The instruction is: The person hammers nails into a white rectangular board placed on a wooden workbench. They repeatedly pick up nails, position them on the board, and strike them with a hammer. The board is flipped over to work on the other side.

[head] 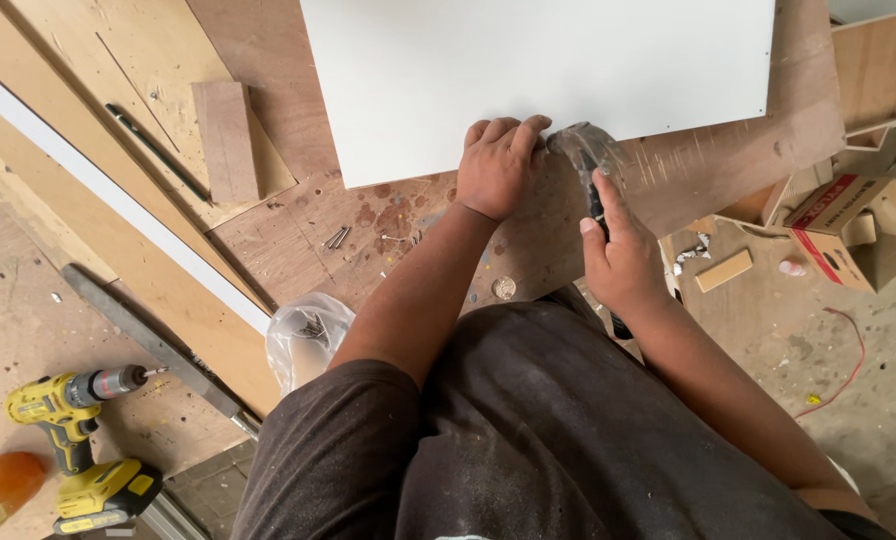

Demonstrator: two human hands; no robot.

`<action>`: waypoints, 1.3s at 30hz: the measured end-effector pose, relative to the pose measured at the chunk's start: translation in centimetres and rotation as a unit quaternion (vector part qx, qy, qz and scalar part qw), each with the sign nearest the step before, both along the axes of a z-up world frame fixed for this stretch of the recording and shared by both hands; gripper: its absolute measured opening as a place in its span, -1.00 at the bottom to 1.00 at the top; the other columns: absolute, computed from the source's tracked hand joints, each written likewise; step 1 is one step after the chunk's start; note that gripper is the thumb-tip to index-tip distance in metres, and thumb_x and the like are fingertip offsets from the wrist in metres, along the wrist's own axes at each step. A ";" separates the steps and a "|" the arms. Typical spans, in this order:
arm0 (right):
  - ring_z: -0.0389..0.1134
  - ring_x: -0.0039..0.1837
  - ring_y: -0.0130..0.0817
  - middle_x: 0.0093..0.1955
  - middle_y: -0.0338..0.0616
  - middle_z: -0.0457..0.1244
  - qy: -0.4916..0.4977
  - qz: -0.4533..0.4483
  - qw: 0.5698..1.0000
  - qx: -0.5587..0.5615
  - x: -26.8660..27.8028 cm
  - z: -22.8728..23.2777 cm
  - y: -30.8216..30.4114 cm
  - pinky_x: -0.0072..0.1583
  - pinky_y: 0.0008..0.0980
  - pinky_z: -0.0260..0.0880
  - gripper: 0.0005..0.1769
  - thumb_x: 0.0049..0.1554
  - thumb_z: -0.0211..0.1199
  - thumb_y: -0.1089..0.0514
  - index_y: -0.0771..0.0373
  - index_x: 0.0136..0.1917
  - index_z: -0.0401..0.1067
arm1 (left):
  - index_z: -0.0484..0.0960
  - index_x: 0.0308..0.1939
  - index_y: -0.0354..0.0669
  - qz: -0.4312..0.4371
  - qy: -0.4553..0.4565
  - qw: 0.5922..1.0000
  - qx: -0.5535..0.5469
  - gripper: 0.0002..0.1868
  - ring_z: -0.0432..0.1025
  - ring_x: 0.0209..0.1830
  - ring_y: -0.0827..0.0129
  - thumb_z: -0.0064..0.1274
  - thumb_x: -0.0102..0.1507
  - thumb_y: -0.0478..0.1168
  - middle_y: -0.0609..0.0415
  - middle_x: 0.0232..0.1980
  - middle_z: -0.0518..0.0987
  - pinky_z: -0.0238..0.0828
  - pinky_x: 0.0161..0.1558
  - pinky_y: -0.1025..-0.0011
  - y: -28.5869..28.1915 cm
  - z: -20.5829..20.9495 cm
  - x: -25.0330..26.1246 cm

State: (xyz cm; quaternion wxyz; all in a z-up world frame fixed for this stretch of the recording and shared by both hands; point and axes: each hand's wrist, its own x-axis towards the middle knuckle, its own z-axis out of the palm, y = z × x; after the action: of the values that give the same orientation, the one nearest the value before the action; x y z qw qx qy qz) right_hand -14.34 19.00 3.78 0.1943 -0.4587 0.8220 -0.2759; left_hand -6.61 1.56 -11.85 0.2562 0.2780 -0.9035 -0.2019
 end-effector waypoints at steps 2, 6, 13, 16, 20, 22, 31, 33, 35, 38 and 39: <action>0.34 0.30 0.25 0.45 0.24 0.24 0.001 -0.005 1.000 -0.008 0.1 0.2 -0.2 0.25 0.08 0.38 -0.37 0.30 0.08 0.17 0.09 0.63 0.18 | 0.39 0.18 0.14 -0.002 0.005 1.000 0.016 -0.54 0.51 0.04 0.41 0.16 0.23 -0.09 0.27 -0.28 0.66 0.33 0.24 0.21 0.0 0.1 0.2; 0.45 -0.19 -0.13 0.23 0.22 0.36 -0.038 -0.033 0.998 -0.033 0.1 1.3 -0.4 -0.09 -0.22 0.54 -0.37 0.31 0.05 0.23 0.09 0.63 0.17 | 0.42 0.18 0.12 -0.001 -0.003 0.999 0.052 -0.55 0.53 0.05 0.35 0.17 0.23 -0.14 0.27 -0.24 0.69 0.37 0.22 0.16 -0.7 0.2 0.8; 0.42 -0.28 -0.18 -0.13 0.11 0.38 -0.092 -0.048 0.994 -0.023 0.5 1.3 -0.2 -0.20 -0.22 0.46 -0.37 0.31 0.05 0.28 0.16 0.63 0.16 | 0.41 0.17 0.10 0.000 -0.039 0.998 0.057 -0.60 0.51 0.08 0.32 0.15 0.27 -0.16 0.27 -0.25 0.70 0.32 0.23 0.18 -2.7 1.8 4.4; 0.41 -0.27 -0.23 -0.13 0.08 0.37 -0.100 -0.039 0.994 -0.011 0.8 1.1 -0.5 -0.18 -0.25 0.47 -0.37 0.32 0.03 0.26 0.16 0.64 0.13 | 0.43 0.14 0.12 -0.002 -0.041 0.998 0.047 -0.60 0.51 0.07 0.36 0.18 0.26 -0.14 0.31 -0.28 0.70 0.31 0.23 0.19 -2.7 1.9 4.5; 0.41 -0.28 -0.24 -0.15 0.04 0.38 -0.101 -0.033 0.994 -0.009 1.0 1.0 -0.7 -0.20 -0.27 0.45 -0.37 0.31 0.05 0.25 0.14 0.63 0.15 | 0.43 0.11 0.16 -0.001 -0.039 0.998 0.039 -0.63 0.51 0.06 0.36 0.18 0.26 -0.12 0.29 -0.28 0.71 0.34 0.23 0.18 -2.5 1.8 4.3; 0.41 -0.29 -0.24 -0.16 0.05 0.37 -0.101 -0.027 0.995 -0.012 1.2 1.4 -1.0 -0.21 -0.27 0.45 -0.38 0.31 0.05 0.26 0.17 0.63 0.16 | 0.44 0.10 0.16 0.001 -0.036 0.999 0.039 -0.64 0.51 0.06 0.36 0.18 0.26 -0.12 0.29 -0.28 0.71 0.34 0.23 0.17 -2.5 1.7 4.3; 0.43 -0.27 -0.17 -0.14 0.08 0.39 -0.070 -0.008 0.997 0.009 1.7 2.2 -2.0 -0.20 -0.18 0.47 -0.38 0.30 0.06 0.24 0.19 0.62 0.18 | 0.46 -0.04 0.15 -0.010 0.016 1.000 -0.006 -0.68 0.52 -0.06 0.39 0.22 0.19 -0.11 0.30 -0.40 0.63 0.36 0.11 0.20 -2.7 2.9 4.6; 0.45 -0.23 -0.13 -0.14 0.12 0.39 -0.048 -0.001 0.999 0.016 1.4 1.5 -1.8 -0.18 -0.11 0.48 -0.38 0.29 0.09 0.21 0.09 0.61 0.23 | 0.45 -0.02 0.18 -0.004 0.030 0.999 -0.016 -0.72 0.52 -0.08 0.42 0.15 0.22 -0.11 0.30 -0.42 0.61 0.37 0.10 0.24 -2.7 2.8 4.7; 0.41 0.03 0.03 0.13 0.18 0.34 -0.035 0.013 0.999 0.017 1.4 1.2 -2.1 0.03 -0.01 0.44 -0.37 0.29 0.10 0.19 0.07 0.62 0.22 | 0.44 0.01 0.16 -0.006 0.026 1.000 -0.006 -0.69 0.53 -0.05 0.42 0.15 0.22 -0.11 0.30 -0.40 0.62 0.36 0.12 0.24 -2.6 2.1 4.5; 0.34 0.33 0.17 0.42 0.20 0.26 -0.013 0.038 0.999 0.034 1.3 0.3 -2.2 0.28 0.10 0.38 -0.36 0.29 0.10 0.15 0.02 0.62 0.21 | 0.42 0.07 0.13 -0.007 0.013 1.000 0.011 -0.62 0.53 -0.02 0.41 0.18 0.21 -0.11 0.28 -0.36 0.65 0.34 0.16 0.23 -2.6 1.7 4.5; 0.32 0.36 0.15 0.46 0.16 0.24 -0.005 0.048 0.998 0.049 1.3 -0.1 -2.3 0.32 0.11 0.36 -0.36 0.28 0.10 0.14 -0.02 0.62 0.21 | 0.41 0.11 0.12 -0.008 0.002 1.000 0.015 -0.57 0.54 -0.01 0.41 0.20 0.20 -0.11 0.26 -0.34 0.67 0.34 0.17 0.22 -2.7 1.6 4.6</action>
State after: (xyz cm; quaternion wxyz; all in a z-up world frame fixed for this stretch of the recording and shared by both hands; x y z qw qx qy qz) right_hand -13.08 16.66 3.69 0.2339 -0.4860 0.8106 -0.2282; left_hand -2.00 -1.13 -10.23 0.2517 0.2746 -0.9020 -0.2183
